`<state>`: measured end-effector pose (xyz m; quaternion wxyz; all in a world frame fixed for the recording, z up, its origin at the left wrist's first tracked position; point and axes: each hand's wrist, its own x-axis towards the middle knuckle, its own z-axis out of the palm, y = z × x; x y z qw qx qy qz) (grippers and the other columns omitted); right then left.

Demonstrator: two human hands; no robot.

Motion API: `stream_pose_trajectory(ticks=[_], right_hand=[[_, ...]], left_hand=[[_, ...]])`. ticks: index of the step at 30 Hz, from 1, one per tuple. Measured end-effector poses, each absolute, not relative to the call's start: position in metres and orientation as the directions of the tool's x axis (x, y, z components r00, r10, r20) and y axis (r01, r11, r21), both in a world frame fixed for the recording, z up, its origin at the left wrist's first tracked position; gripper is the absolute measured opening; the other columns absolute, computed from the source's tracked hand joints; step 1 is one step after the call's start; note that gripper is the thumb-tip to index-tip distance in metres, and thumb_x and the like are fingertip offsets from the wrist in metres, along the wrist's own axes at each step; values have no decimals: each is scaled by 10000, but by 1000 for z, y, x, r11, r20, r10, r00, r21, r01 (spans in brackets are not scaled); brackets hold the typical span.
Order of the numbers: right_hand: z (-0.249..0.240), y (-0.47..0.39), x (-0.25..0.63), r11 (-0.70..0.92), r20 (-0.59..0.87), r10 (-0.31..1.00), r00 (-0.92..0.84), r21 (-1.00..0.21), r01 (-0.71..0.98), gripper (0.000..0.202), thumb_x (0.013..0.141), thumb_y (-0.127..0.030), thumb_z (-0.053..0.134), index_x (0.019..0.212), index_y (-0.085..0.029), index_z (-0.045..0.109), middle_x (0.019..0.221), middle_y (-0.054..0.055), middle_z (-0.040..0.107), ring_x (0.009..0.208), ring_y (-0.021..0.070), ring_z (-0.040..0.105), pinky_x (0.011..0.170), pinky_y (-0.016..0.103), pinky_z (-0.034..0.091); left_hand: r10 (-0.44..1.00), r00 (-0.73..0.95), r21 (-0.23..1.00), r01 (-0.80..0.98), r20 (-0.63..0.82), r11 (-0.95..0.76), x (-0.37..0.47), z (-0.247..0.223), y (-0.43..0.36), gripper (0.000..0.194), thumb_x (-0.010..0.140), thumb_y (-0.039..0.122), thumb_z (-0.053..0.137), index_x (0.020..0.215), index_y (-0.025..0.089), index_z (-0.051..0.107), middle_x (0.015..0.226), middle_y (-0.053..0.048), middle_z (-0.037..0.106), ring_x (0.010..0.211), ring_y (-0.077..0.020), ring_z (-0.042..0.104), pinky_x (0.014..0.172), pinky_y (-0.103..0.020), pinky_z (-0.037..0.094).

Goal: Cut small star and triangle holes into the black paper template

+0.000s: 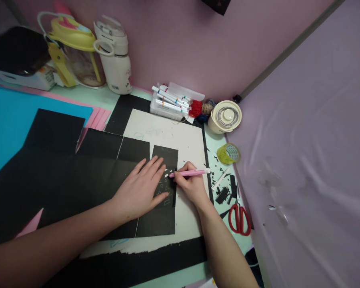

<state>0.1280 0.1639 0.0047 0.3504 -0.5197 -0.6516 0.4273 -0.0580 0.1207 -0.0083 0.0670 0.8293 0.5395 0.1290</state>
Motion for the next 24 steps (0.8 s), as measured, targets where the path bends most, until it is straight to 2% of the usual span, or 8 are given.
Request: stream_pose_trajectory(ticks=[10,16,20,24], right_hand=[[5,165,132,122,49,977,-207,-926,356,178,863,-312,638,742,-227,540,633,-12,624,566,150,565,574,279,443],[13,165,135,223,116,959,-259,-872,436,113,841,-324,679,900,-231,655,860,26,672,793,184,620,726,297,493],[15,164,138,240,127,948,-290,-888,393,141,839,-289,686,969,-235,681,936,24,681,867,181,619,770,287,484],[14,160,136,215,116,951,-288,-916,340,64,846,-278,667,858,-217,681,873,17,654,820,166,600,750,276,463]], left_hand=[[913,383,244,880,138,-406,-58,-7,120,698,909,586,419,1415,107,456,1546,-140,342,1471,-278,200,1196,-466,163],[914,378,252,879,147,-404,-58,-5,120,712,906,592,431,1426,106,447,1541,-139,352,1466,-282,214,1196,-463,159],[912,386,247,878,141,-410,-59,-3,120,715,919,569,433,1426,65,443,1542,-161,341,1459,-292,226,1190,-469,167],[909,389,242,877,150,-416,-59,-2,119,715,914,563,445,1424,61,446,1539,-168,343,1457,-299,229,1186,-473,170]])
